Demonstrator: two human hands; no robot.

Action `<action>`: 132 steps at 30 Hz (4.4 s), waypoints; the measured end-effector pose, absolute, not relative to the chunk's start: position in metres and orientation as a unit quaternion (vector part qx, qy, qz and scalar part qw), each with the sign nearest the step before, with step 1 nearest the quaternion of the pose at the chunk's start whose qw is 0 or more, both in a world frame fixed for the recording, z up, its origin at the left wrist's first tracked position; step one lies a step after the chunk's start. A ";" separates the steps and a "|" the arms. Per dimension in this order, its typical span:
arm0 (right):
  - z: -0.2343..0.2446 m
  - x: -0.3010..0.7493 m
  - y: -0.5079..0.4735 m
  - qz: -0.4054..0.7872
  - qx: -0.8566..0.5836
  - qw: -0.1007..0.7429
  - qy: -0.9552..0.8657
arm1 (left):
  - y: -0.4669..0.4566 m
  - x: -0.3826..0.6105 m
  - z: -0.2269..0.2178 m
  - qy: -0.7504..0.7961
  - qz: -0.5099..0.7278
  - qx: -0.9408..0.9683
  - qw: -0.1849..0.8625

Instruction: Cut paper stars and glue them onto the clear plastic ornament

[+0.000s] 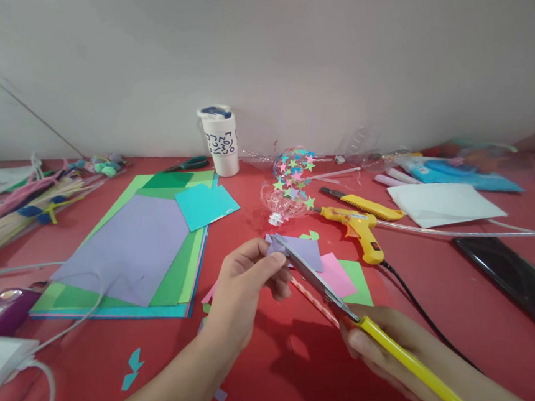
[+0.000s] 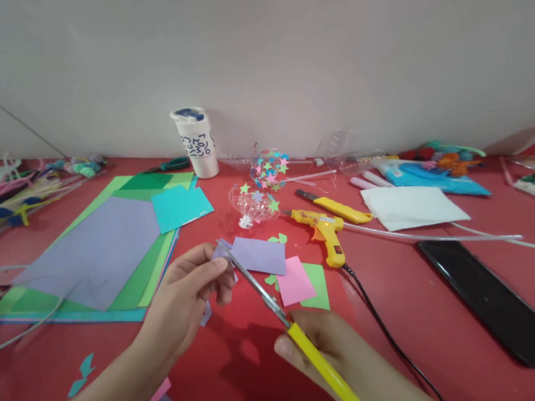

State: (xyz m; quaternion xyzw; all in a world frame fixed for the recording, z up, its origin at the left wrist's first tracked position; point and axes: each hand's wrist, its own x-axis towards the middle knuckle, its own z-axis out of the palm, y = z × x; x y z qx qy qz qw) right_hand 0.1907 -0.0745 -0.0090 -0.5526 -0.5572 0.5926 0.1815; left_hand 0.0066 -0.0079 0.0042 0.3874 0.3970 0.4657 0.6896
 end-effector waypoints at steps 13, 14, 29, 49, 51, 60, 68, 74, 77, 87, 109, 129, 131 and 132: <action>-0.012 0.195 -0.077 0.579 -0.574 0.204 -0.543 | -0.003 0.003 0.002 0.377 0.490 0.367 0.696; -0.013 0.195 -0.077 0.577 -0.575 0.208 -0.542 | -0.002 0.002 0.002 0.374 0.495 0.358 0.698; -0.030 0.199 -0.073 0.527 -0.591 0.206 -0.575 | 0.001 0.003 -0.001 0.339 0.483 0.325 0.739; -0.008 0.199 -0.073 0.537 -0.522 0.182 -0.637 | 0.005 -0.007 0.007 0.364 0.480 0.473 0.642; -0.006 0.199 -0.074 0.541 -0.519 0.177 -0.638 | 0.005 -0.008 0.008 0.363 0.475 0.472 0.648; 0.012 0.194 -0.077 0.566 -0.536 0.174 -0.602 | 0.009 -0.010 0.008 0.347 0.455 0.451 0.685; 0.014 0.193 -0.072 0.575 -0.539 0.180 -0.589 | 0.010 -0.009 0.008 0.371 0.452 0.475 0.658; 0.008 0.193 -0.072 0.584 -0.531 0.191 -0.584 | 0.010 -0.009 0.008 0.387 0.445 0.484 0.646; 0.006 0.194 -0.072 0.581 -0.535 0.198 -0.580 | 0.011 -0.010 0.007 0.388 0.441 0.484 0.649; 0.008 0.194 -0.076 0.566 -0.559 0.213 -0.567 | 0.012 -0.012 0.007 0.389 0.434 0.484 0.653; -0.004 0.194 -0.079 0.562 -0.534 0.184 -0.604 | 0.000 -0.003 0.009 0.370 0.479 0.413 0.680; 0.000 0.192 -0.075 0.572 -0.563 0.175 -0.570 | 0.003 -0.004 0.011 0.385 0.476 0.420 0.670; -0.001 0.192 -0.075 0.574 -0.566 0.176 -0.566 | 0.003 -0.004 0.012 0.389 0.476 0.420 0.668; -0.001 0.192 -0.075 0.570 -0.563 0.180 -0.571 | 0.003 -0.004 0.012 0.391 0.475 0.420 0.667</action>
